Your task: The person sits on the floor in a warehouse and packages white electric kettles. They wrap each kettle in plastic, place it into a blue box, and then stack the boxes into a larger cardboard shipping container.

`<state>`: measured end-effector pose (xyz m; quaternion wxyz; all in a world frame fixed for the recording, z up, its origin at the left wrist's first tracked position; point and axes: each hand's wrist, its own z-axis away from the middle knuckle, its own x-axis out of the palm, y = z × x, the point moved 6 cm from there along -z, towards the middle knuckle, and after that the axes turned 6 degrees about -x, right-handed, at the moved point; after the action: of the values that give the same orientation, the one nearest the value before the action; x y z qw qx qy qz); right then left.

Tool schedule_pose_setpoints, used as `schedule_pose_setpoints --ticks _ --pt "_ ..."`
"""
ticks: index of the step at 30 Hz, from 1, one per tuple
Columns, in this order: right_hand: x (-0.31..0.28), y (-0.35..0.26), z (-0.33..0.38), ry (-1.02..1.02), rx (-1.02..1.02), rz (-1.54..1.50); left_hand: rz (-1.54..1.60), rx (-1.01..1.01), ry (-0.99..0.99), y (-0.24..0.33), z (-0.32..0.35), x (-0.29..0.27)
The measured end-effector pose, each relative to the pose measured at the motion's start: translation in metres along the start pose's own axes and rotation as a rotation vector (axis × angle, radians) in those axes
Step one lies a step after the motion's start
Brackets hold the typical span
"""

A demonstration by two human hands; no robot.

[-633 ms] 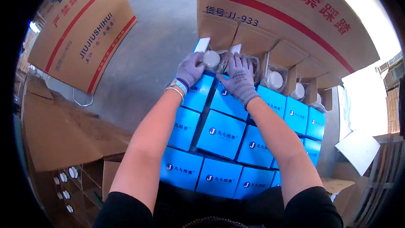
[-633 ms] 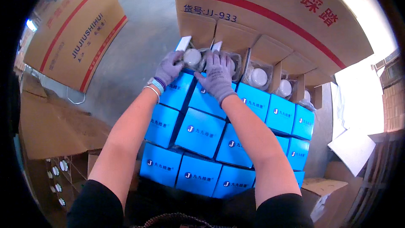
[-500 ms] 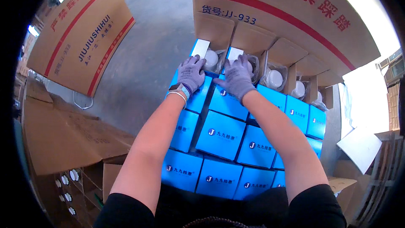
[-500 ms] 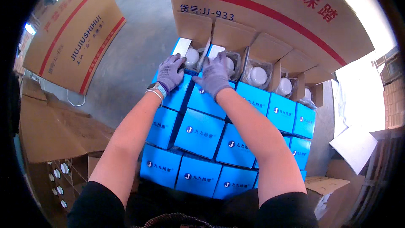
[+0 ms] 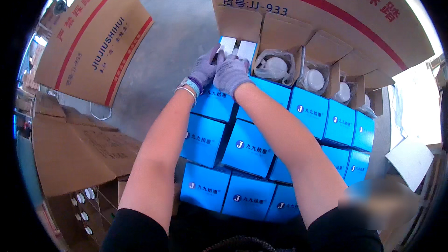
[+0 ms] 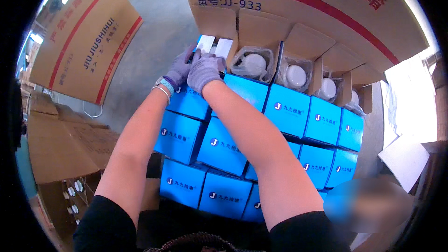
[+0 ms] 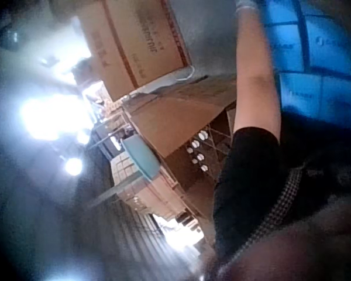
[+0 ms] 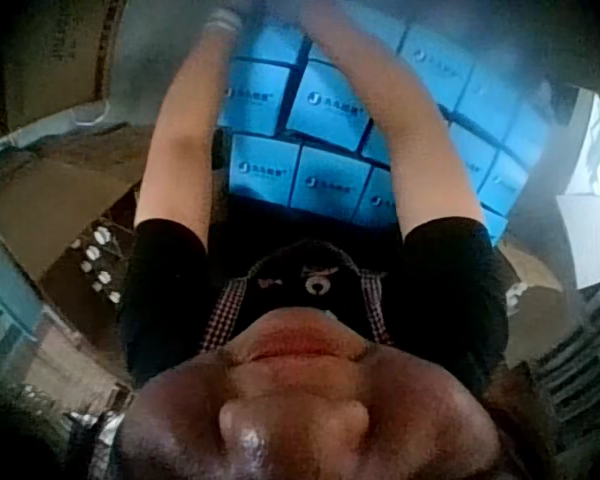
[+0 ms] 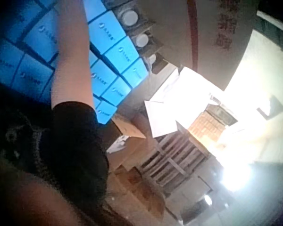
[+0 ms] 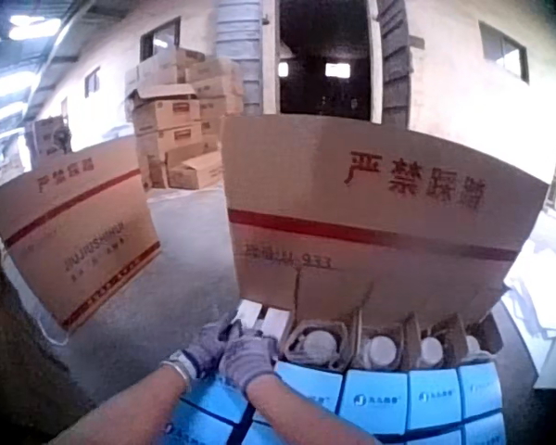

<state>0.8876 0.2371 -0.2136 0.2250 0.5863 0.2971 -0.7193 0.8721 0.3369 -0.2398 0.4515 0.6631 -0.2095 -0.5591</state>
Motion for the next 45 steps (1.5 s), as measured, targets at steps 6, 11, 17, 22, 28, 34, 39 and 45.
schedule_pose_setpoints --ticks 6,11,17,22,28,34,39,45 --pt "0.013 0.021 0.021 0.280 -0.014 -0.092 -0.516 0.081 0.341 0.052 -0.035 -0.044" --pt "0.005 0.020 0.024 0.291 -0.021 -0.133 -0.745 0.857 0.610 0.158 -0.029 -0.048" --pt "0.051 0.102 0.018 0.721 0.015 -1.411 -0.885 0.220 -0.313 0.082 -0.041 -0.006" --pt "0.043 0.112 0.024 0.423 -0.093 -1.749 -0.919 0.431 -0.283 0.055 -0.020 -0.007" --pt "0.033 0.105 0.034 0.512 -0.069 -1.277 -0.981 0.545 -0.206 0.038 -0.016 0.028" --pt "0.013 0.067 0.058 0.534 -0.151 -0.285 -0.908 0.517 -0.176 0.014 -0.007 0.026" --pt "0.020 0.067 0.071 0.439 -0.216 -0.123 -1.034 0.385 -0.218 0.007 -0.007 0.036" --pt "-0.024 0.095 0.120 0.662 -0.166 -0.130 -1.026 0.250 -0.157 0.014 -0.005 0.036"
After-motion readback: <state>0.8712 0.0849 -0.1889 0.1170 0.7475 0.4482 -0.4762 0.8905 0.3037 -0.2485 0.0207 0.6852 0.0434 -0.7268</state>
